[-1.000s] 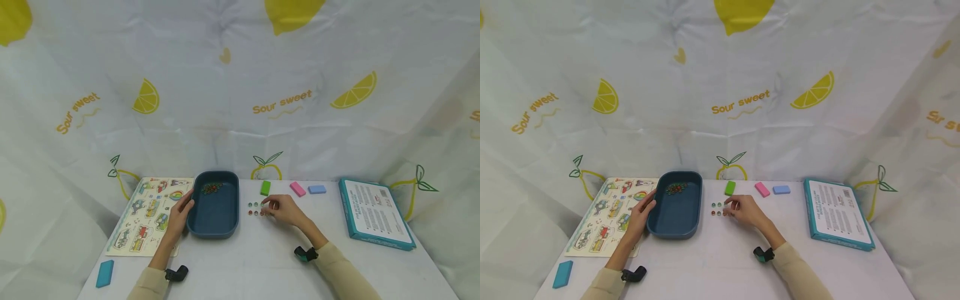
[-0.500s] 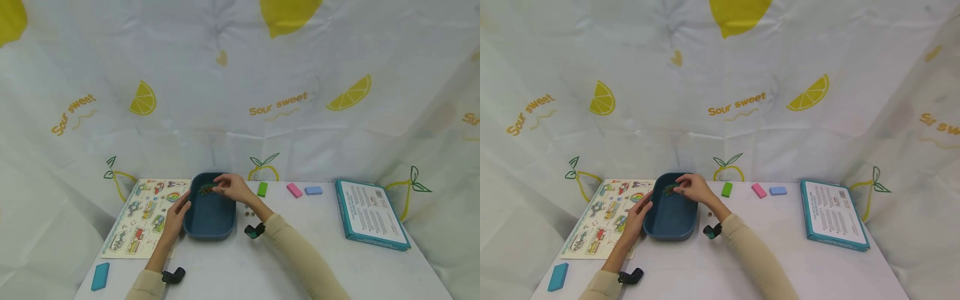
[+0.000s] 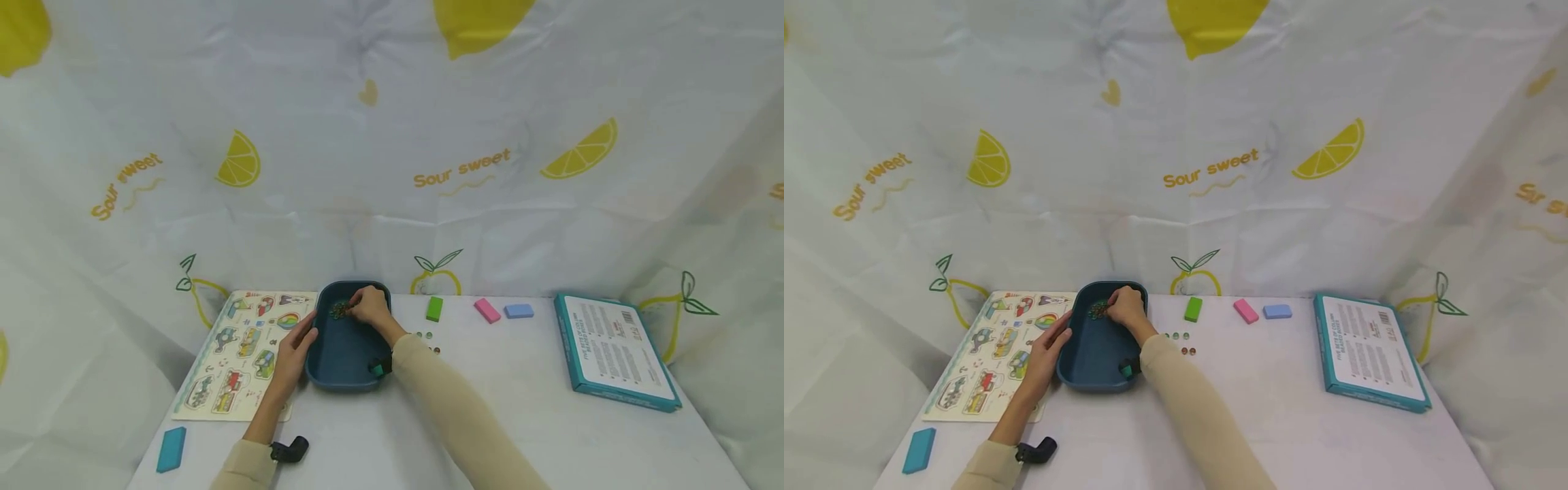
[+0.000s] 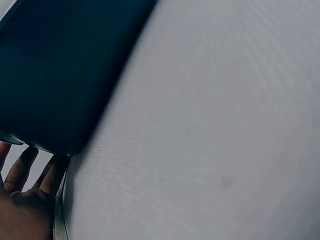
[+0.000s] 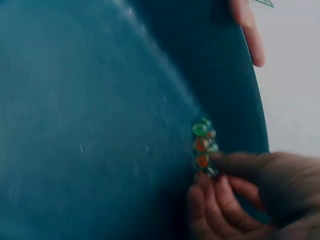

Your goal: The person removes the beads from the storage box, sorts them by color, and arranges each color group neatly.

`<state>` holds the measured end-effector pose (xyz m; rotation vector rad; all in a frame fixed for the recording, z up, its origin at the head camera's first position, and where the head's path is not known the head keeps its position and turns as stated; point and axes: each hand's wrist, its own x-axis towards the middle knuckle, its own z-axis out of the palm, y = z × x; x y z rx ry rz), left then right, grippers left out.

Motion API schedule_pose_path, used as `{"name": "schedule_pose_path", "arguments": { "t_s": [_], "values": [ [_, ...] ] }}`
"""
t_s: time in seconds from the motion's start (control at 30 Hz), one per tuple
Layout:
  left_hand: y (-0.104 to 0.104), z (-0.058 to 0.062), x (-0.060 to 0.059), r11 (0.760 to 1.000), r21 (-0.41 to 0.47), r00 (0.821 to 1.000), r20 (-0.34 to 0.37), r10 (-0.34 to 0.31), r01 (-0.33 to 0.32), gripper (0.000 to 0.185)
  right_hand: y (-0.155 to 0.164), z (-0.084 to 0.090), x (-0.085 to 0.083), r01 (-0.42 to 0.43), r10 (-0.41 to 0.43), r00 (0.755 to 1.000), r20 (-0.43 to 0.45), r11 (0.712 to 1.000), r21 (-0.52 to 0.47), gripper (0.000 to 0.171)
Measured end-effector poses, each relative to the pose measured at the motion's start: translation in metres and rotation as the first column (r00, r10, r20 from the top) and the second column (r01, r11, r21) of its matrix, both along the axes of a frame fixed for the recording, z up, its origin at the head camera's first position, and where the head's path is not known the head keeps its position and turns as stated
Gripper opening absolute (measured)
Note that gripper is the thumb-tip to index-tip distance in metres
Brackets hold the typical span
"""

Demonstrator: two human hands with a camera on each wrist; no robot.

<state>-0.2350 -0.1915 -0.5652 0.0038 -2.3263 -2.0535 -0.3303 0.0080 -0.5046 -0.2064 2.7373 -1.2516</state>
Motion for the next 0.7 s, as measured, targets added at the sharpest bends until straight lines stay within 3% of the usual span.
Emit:
{"name": "schedule_pose_path", "arguments": {
  "t_s": [0.17,0.43,0.53,0.6,0.7],
  "values": [
    [0.003,0.002,0.0,1.0,-0.004,1.0,0.0,-0.002,0.002,0.049,-0.002,-0.007,-0.001,0.063,-0.063,0.998,0.0,0.996,0.058,0.013],
    [0.005,0.003,0.0,1.0,-0.016,1.0,-0.002,0.011,-0.011,0.049,-0.003,-0.009,0.001,0.063,-0.064,0.998,0.01,0.995,0.078,0.014],
    [0.004,0.001,0.0,1.0,-0.019,1.0,-0.004,0.014,-0.014,0.049,0.002,-0.004,0.003,0.023,-0.023,1.0,-0.01,1.0,0.013,0.013],
    [0.003,0.0,0.0,1.0,-0.021,1.0,-0.001,0.013,-0.013,0.048,0.007,0.002,0.006,-0.028,0.027,1.0,-0.015,0.996,-0.083,0.014],
    [0.001,0.0,0.0,1.0,-0.024,1.0,0.005,0.014,-0.014,0.048,0.021,0.016,0.01,-0.125,0.127,0.992,-0.008,0.961,-0.248,0.019]
  ]
}}
